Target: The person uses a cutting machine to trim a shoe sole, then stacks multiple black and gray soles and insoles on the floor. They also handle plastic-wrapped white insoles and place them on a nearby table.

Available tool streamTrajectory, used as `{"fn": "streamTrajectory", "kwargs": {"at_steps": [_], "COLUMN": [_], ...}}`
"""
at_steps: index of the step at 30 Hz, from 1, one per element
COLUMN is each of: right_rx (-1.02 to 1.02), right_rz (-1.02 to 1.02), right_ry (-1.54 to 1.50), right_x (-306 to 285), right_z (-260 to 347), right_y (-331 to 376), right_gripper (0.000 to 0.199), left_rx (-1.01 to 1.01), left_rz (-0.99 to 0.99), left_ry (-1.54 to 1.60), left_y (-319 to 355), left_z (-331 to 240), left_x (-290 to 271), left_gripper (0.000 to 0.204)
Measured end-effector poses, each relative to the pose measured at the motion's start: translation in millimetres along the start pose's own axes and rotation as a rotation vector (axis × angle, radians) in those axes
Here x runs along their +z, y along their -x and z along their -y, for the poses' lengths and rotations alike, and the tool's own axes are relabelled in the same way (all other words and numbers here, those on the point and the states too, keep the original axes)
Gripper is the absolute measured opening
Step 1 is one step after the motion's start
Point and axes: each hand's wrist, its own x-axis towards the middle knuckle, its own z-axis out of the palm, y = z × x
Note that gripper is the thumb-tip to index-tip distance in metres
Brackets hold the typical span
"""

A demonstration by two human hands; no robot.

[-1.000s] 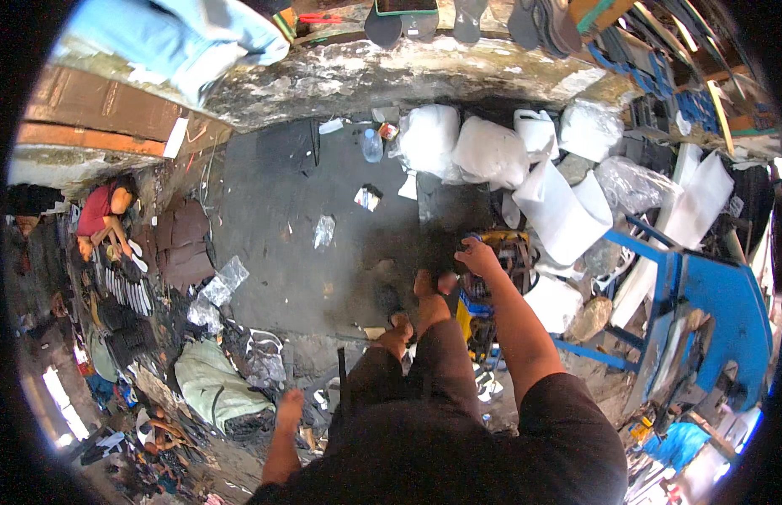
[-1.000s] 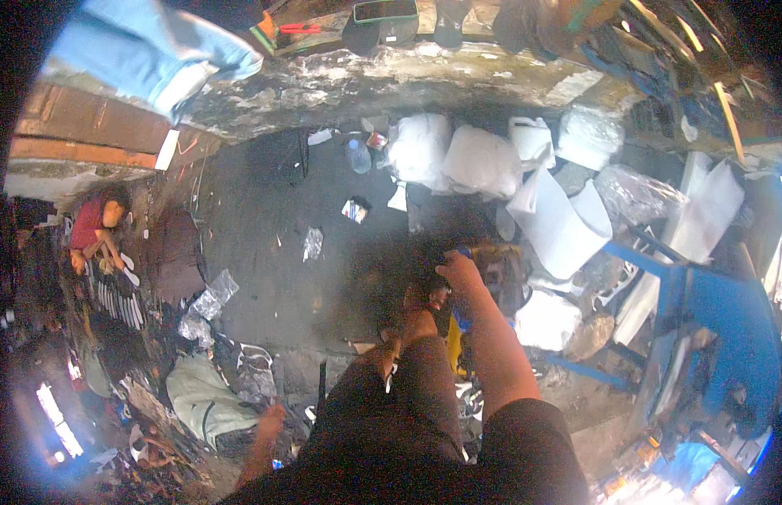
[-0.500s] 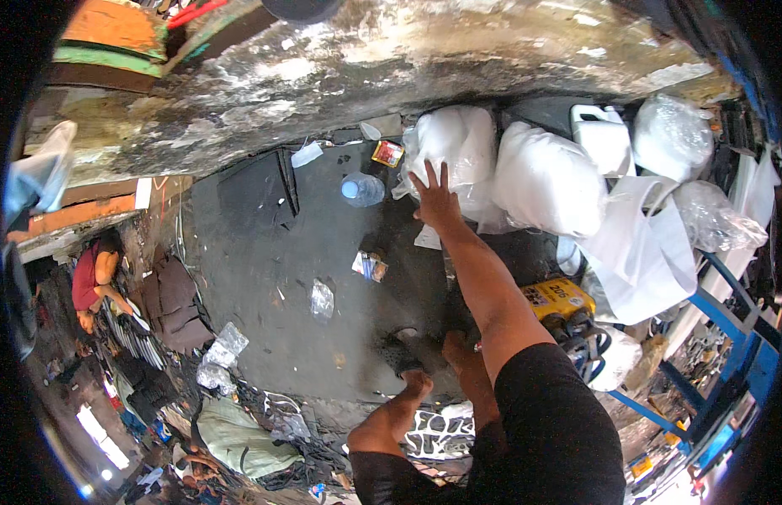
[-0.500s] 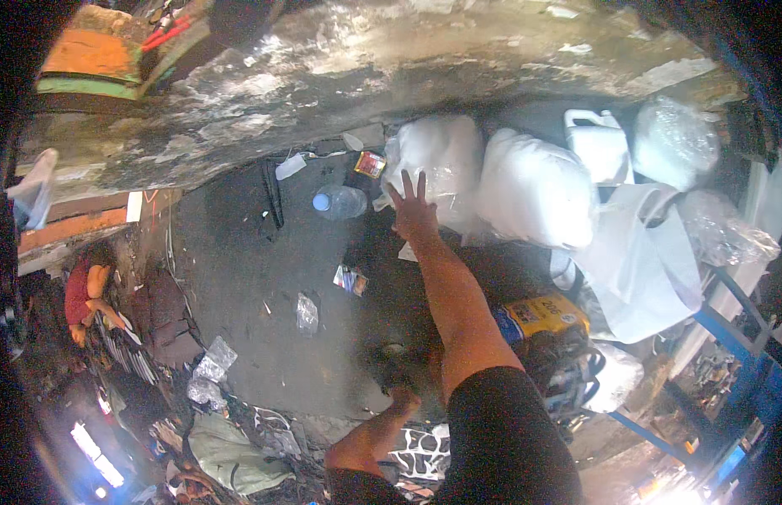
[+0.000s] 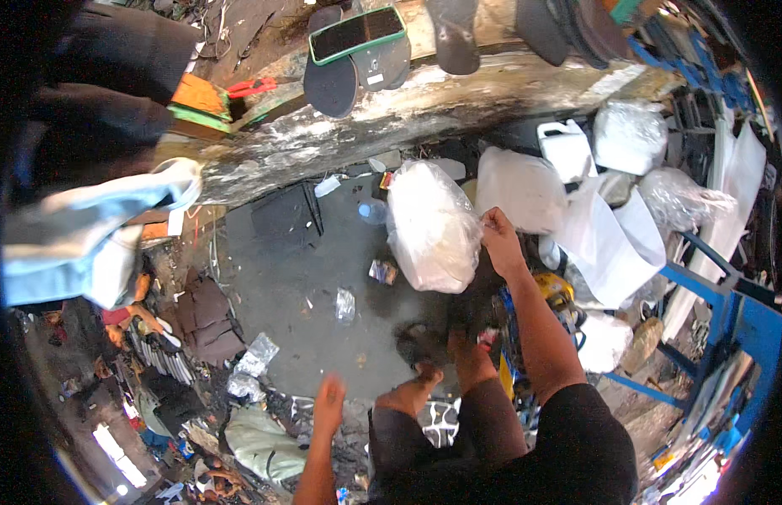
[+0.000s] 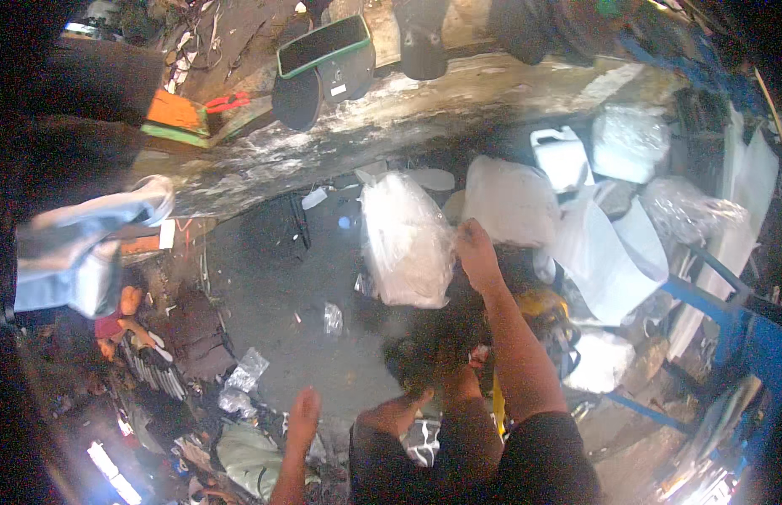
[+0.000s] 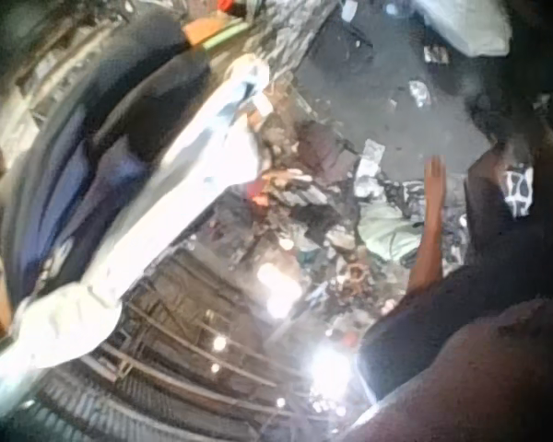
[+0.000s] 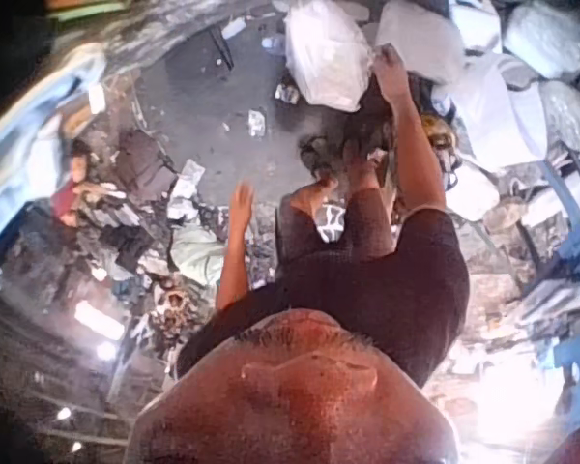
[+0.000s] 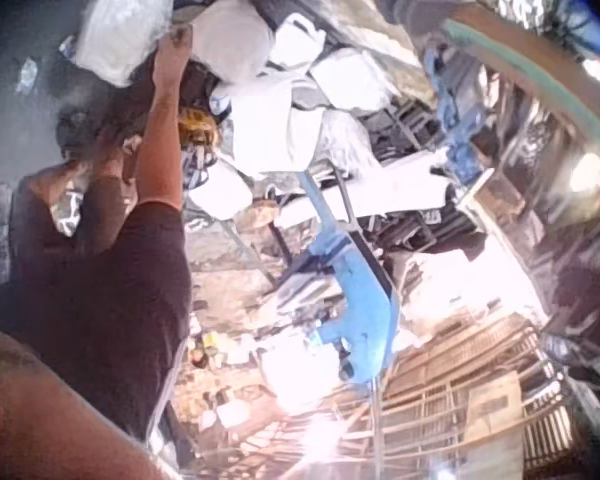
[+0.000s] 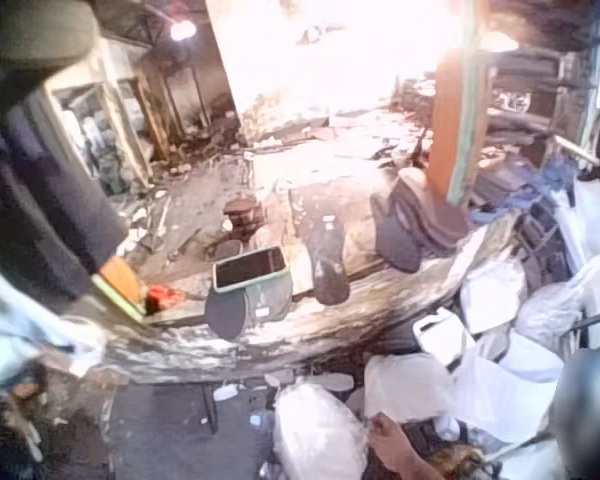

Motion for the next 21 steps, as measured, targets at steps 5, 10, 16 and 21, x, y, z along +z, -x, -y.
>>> {"fn": "streamTrajectory", "kwargs": {"at_steps": [5,10,16,21], "right_rx": [-0.218,-0.051,-0.345,-0.685], "right_rz": [0.201,0.110,-0.536,-0.273], "right_ry": [-0.075,0.062,0.382,0.687], "right_x": [-1.1,-25.3,-38.9,-6.6], "right_z": [72.1,108.6,159.9,177.8], "right_y": [156.0,288.8,428.8,543.0], "right_gripper": [0.013,0.020,0.033,0.053], "left_rx": [0.451,0.706,0.710,1.132], "left_rz": [0.133,0.126,0.104,0.275], "left_ry": [0.618,0.198,0.035,-0.097], "left_y": [12.3,64.2,137.5,225.2], "left_z": [-255.5,-277.3,-253.5,-235.8], "left_x": [33.7,55.7,38.2,38.4], "left_gripper": [0.084,0.068,0.035,0.028]}}
